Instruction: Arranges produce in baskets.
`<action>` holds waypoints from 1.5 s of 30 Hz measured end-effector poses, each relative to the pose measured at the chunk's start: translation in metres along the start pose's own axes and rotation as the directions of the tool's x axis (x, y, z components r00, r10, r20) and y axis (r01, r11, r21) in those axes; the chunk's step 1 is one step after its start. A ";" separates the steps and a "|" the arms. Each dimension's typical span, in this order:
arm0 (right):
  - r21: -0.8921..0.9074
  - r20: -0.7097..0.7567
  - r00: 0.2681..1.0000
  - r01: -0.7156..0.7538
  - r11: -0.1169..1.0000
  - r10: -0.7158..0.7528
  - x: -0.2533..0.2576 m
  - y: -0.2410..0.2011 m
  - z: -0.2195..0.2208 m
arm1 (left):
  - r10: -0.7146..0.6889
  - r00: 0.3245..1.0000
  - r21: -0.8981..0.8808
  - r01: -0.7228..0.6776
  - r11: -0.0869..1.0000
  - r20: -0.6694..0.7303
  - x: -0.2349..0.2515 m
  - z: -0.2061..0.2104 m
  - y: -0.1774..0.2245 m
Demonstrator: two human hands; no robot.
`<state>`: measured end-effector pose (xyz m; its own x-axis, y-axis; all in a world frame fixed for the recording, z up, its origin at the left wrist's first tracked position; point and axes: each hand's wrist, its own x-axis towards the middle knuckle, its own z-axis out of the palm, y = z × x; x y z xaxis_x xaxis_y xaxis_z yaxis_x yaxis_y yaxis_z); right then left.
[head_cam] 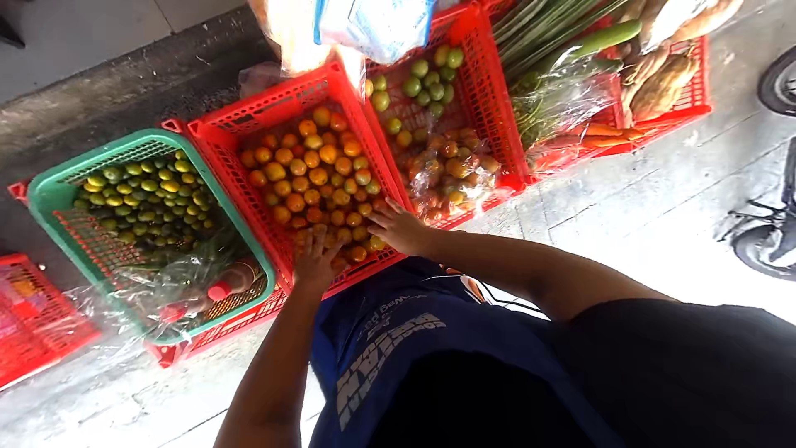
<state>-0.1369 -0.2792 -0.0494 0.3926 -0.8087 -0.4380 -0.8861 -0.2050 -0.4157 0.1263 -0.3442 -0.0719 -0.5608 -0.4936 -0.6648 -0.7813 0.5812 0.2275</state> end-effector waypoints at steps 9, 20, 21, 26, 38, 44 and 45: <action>-0.034 0.081 0.993 -0.079 0.996 0.082 -0.034 -0.007 0.004 | -0.502 0.856 -0.491 0.492 0.719 0.122 -0.022 0.003 0.059; 0.255 -0.127 0.986 -0.070 0.964 0.105 -0.112 0.045 -0.031 | -0.492 0.870 -0.761 0.340 0.552 0.032 -0.012 -0.017 0.079; 0.246 -0.167 0.979 -0.072 0.967 0.116 -0.122 0.056 -0.032 | -0.490 0.872 -0.723 0.324 0.610 -0.023 -0.016 -0.010 0.083; 0.220 -0.286 0.927 -0.182 0.958 0.242 -0.173 0.105 -0.037 | -0.469 0.773 -0.543 0.195 0.817 -0.427 -0.054 0.040 0.099; 0.374 -0.296 0.836 -0.344 0.861 0.462 -0.197 0.196 -0.054 | -0.878 0.477 -0.829 0.508 0.234 0.045 -0.164 0.076 0.177; 0.272 -0.235 0.956 -0.108 0.956 0.175 -0.165 0.214 -0.040 | -0.834 0.455 -0.833 0.553 -0.010 0.313 -0.227 0.057 0.269; 0.263 -0.205 0.969 -0.077 0.962 0.134 -0.163 0.209 -0.043 | -0.761 0.446 -0.712 0.702 -0.031 0.472 -0.241 -0.014 0.303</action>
